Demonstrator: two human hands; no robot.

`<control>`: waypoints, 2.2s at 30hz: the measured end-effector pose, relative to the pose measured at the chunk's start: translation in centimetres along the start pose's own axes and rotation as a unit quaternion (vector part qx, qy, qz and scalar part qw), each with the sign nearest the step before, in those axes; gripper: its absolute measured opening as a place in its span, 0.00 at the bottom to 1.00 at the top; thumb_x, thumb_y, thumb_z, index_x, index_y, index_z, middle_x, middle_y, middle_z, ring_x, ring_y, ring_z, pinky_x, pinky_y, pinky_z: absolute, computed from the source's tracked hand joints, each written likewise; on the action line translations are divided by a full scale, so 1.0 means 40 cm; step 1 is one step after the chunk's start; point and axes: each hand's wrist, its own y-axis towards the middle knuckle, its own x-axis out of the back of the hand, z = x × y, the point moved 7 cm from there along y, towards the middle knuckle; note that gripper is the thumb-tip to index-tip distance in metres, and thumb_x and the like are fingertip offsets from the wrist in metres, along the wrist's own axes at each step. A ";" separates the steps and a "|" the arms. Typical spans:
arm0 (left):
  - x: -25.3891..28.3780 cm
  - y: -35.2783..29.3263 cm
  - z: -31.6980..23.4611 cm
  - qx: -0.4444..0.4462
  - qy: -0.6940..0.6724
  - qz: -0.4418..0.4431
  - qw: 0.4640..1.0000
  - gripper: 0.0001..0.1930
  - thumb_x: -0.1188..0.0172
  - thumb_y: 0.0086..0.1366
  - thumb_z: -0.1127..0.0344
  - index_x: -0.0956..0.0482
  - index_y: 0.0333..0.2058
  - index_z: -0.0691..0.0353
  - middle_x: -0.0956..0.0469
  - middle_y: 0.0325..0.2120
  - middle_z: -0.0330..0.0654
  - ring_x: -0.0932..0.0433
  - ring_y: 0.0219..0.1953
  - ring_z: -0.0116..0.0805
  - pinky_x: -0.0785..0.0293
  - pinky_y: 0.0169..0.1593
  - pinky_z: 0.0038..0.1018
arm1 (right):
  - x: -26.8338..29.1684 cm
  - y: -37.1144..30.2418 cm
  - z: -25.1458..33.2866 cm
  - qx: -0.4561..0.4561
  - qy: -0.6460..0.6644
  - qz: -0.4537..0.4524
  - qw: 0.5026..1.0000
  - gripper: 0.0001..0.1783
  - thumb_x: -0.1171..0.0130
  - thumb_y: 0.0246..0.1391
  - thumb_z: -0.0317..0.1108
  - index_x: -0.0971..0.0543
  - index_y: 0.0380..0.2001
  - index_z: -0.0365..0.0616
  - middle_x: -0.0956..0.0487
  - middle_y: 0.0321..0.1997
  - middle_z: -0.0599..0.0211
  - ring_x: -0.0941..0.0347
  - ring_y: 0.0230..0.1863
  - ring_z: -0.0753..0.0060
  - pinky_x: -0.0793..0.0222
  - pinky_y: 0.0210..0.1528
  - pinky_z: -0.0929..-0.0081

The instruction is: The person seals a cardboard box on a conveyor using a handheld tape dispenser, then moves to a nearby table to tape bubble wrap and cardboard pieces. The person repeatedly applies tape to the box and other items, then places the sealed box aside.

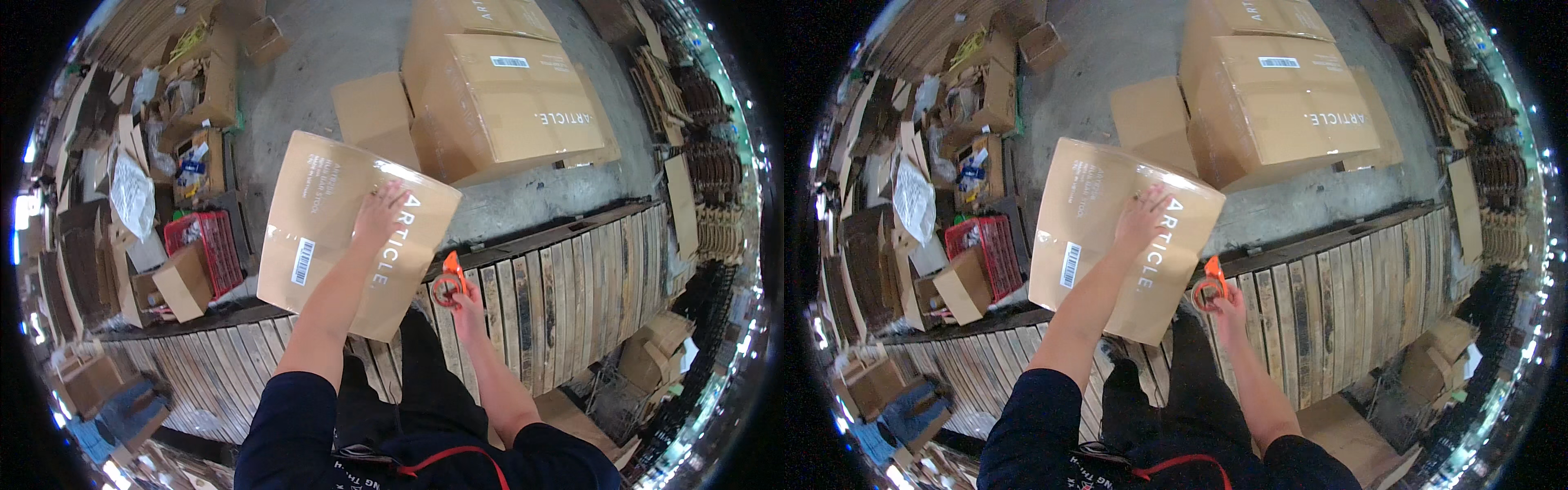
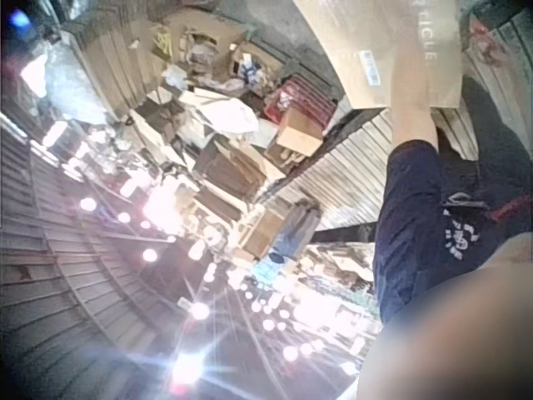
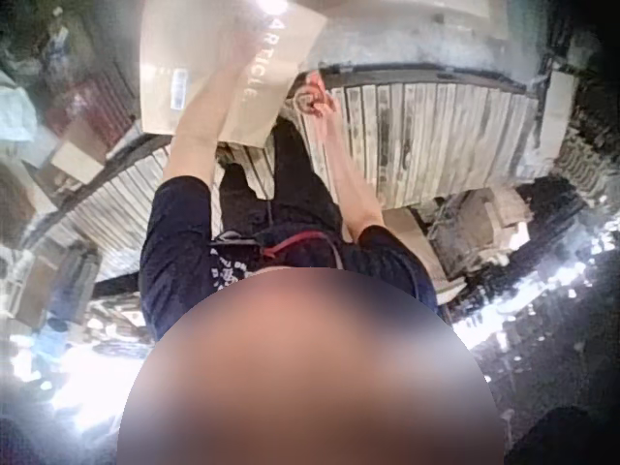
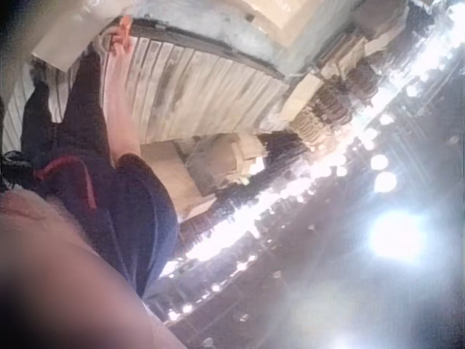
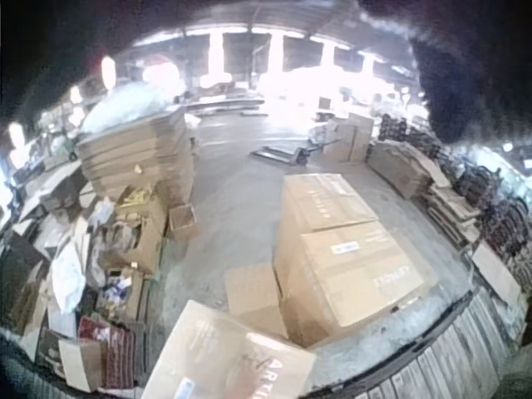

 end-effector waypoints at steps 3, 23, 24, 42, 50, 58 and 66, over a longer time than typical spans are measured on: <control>0.044 0.105 0.079 0.051 0.079 0.026 0.995 0.46 0.42 0.65 0.35 0.48 0.76 0.43 0.55 0.79 0.37 0.54 0.79 0.40 0.47 0.74 0.49 | -0.101 0.080 0.070 0.042 0.065 0.036 0.996 0.24 0.44 0.55 0.20 0.30 0.56 0.38 0.20 0.52 0.60 0.21 0.50 0.67 0.22 0.54 0.62; -0.051 0.115 0.841 0.342 0.036 0.001 0.939 0.42 0.64 0.76 0.34 0.58 0.77 0.54 0.61 0.78 0.49 0.53 0.75 0.69 0.37 0.68 0.60 | -0.644 0.125 -0.367 0.167 -0.268 -0.030 0.948 0.32 0.34 0.55 0.27 0.37 0.60 0.35 0.24 0.56 0.52 0.25 0.57 0.61 0.31 0.62 0.65; -0.085 0.100 0.818 0.314 0.110 0.062 0.941 0.41 0.65 0.76 0.35 0.58 0.77 0.53 0.61 0.78 0.50 0.53 0.75 0.71 0.36 0.67 0.64 | -0.621 0.103 -0.408 0.154 -0.265 -0.037 0.951 0.33 0.34 0.55 0.27 0.37 0.60 0.35 0.24 0.56 0.52 0.24 0.57 0.61 0.30 0.61 0.65; -0.135 -0.237 0.552 0.428 -0.145 -0.180 0.874 0.40 0.61 0.77 0.43 0.57 0.76 0.66 0.63 0.76 0.63 0.66 0.74 0.80 0.57 0.68 0.75 | -0.288 -0.011 -0.368 0.052 -0.281 -0.019 0.958 0.23 0.37 0.56 0.24 0.32 0.54 0.37 0.22 0.48 0.63 0.24 0.48 0.74 0.27 0.52 0.75; -0.146 -0.369 0.267 0.376 -0.200 -0.057 0.903 0.49 0.50 0.72 0.39 0.59 0.76 0.67 0.68 0.76 0.67 0.71 0.73 0.84 0.57 0.72 0.70 | -0.075 -0.140 -0.245 0.032 -0.232 -0.142 0.962 0.17 0.36 0.58 0.26 0.31 0.48 0.40 0.21 0.46 0.64 0.22 0.45 0.74 0.22 0.50 0.72; -0.204 -0.606 0.022 0.370 -0.278 0.145 0.875 0.59 0.36 0.62 0.42 0.66 0.77 0.60 0.75 0.77 0.60 0.69 0.76 0.76 0.48 0.71 0.66 | 0.035 -0.158 -0.134 0.030 -0.298 -0.072 0.951 0.21 0.38 0.62 0.27 0.34 0.54 0.35 0.21 0.49 0.56 0.18 0.44 0.65 0.20 0.43 0.70; -0.196 -0.586 0.026 0.323 -0.328 0.143 0.876 0.50 0.38 0.65 0.48 0.59 0.78 0.50 0.65 0.79 0.46 0.54 0.77 0.60 0.39 0.72 0.52 | 0.012 -0.065 -0.028 0.047 -0.325 0.017 0.945 0.17 0.39 0.60 0.29 0.30 0.50 0.35 0.21 0.48 0.59 0.21 0.46 0.70 0.23 0.49 0.71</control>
